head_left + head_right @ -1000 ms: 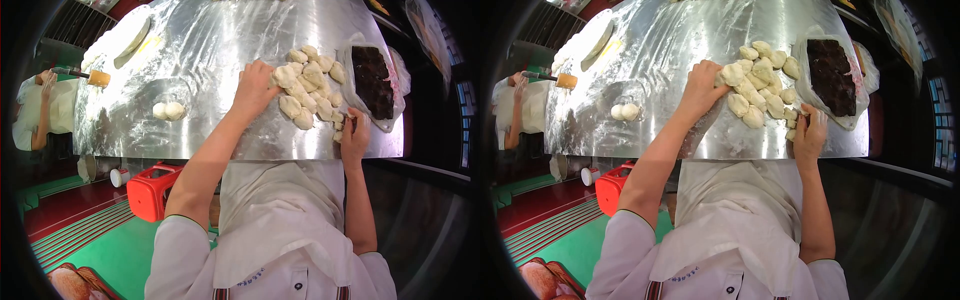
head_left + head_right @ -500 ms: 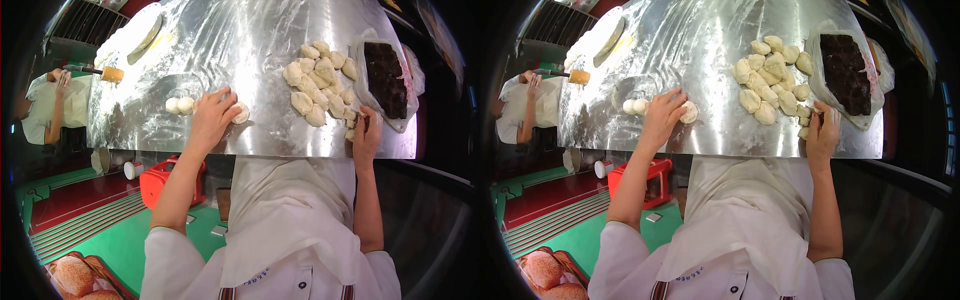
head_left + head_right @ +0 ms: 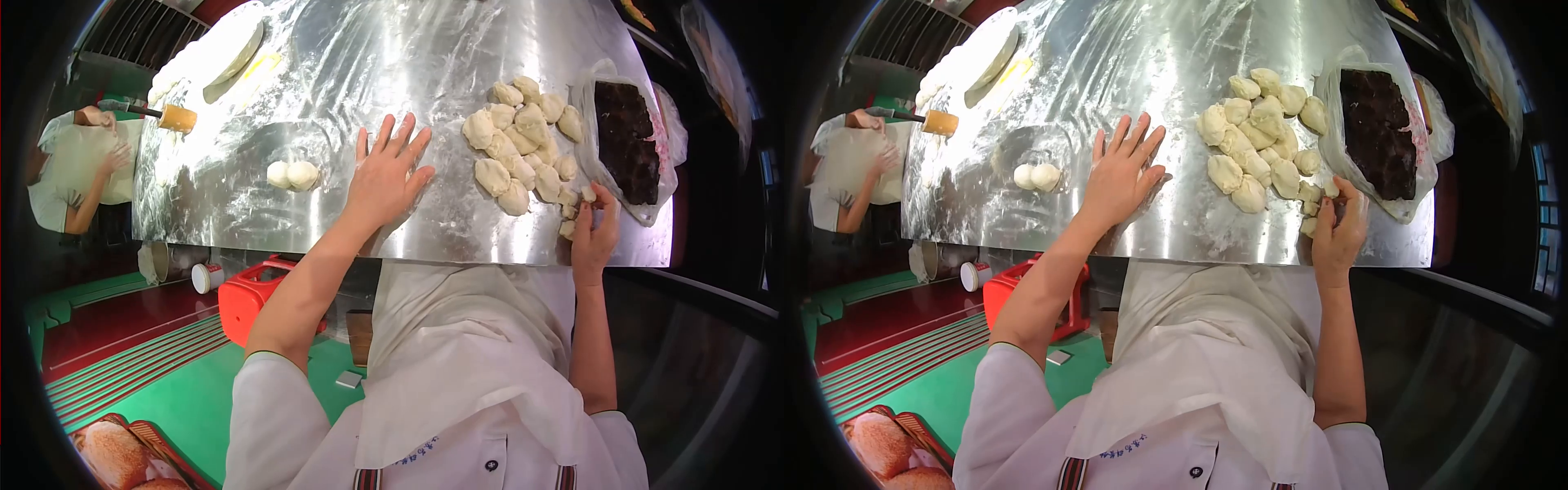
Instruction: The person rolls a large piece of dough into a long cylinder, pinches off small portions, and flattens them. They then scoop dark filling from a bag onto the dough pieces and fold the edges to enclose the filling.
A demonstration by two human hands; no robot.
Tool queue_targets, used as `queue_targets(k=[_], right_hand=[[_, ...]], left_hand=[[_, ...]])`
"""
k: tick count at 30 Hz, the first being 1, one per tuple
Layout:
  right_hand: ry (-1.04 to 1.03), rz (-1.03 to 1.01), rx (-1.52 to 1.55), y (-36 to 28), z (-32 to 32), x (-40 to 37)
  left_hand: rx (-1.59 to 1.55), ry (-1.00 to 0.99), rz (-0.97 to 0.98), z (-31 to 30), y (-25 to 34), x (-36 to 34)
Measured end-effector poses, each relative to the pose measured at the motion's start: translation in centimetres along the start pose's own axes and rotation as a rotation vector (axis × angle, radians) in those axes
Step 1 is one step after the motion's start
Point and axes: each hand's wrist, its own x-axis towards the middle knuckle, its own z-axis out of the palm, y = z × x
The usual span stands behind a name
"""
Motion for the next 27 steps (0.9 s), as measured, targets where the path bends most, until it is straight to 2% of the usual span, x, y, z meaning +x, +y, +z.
queue_targets(k=[2, 4, 5, 6, 8, 12, 14, 15, 17, 19, 20, 22, 23, 25, 27], right_hand=[[-0.028, 0.030, 0.005, 0.1, -0.2, -0.2], [-0.061, 0.010, 0.017, 0.1, -0.2, -0.2], [-0.067, 0.012, 0.021, 0.1, -0.3, -0.1], [-0.063, 0.011, 0.018, 0.0, -0.3, -0.1], [-0.065, -0.033, 0.018, -0.2, -0.5, 0.0], [-0.045, -0.040, 0.020, -0.4, -1.0, 0.2], [-0.039, -0.065, -0.015, -0.3, -1.3, 0.0], [-0.017, -0.132, -0.029, -0.5, -1.3, -0.1], [0.001, -0.246, -0.078, -0.7, -1.6, -0.4], [-0.025, -0.211, 0.038, -1.7, -1.9, -0.9], [-0.046, -0.148, 0.103, -2.8, -1.9, -1.1], [-0.112, -0.119, 0.287, -6.0, -1.9, -1.1], [-0.158, -0.133, 0.341, -7.2, -1.6, -1.2], [-0.198, -0.269, 0.335, -8.4, -0.3, -1.2], [-0.174, -0.272, 0.312, -9.1, 0.3, -1.1]], left_hand=[[-0.007, -0.017, -0.016, 0.0, -1.1, 0.6], [-0.427, -0.286, -0.096, -1.9, -2.6, 1.5], [-0.897, -0.220, -0.275, -3.5, -2.2, 0.4], [-0.899, -0.219, -0.270, -3.4, -2.4, -0.4], [-0.415, -0.113, -0.162, -2.8, -3.0, -1.6], [-0.351, -0.123, -0.061, -3.6, -2.9, -3.5], [-0.387, -0.078, -0.091, -5.1, -3.0, -4.2], [-0.224, -0.168, -0.039, -6.0, -2.9, -4.4], [-0.065, -0.235, -0.097, -6.5, -2.7, -5.2], [0.048, -0.362, -0.141, -8.1, -1.9, -4.0], [0.024, -0.353, -0.104, -8.0, -0.3, -3.2], [-0.738, -0.260, -0.534, -7.8, 2.5, -2.2], [-1.065, -0.176, -0.443, -6.1, 3.9, -2.0], [-1.451, -0.221, -0.436, -3.9, 8.7, -1.0], [-1.557, -0.234, -0.412, -2.2, 12.4, -0.2]])
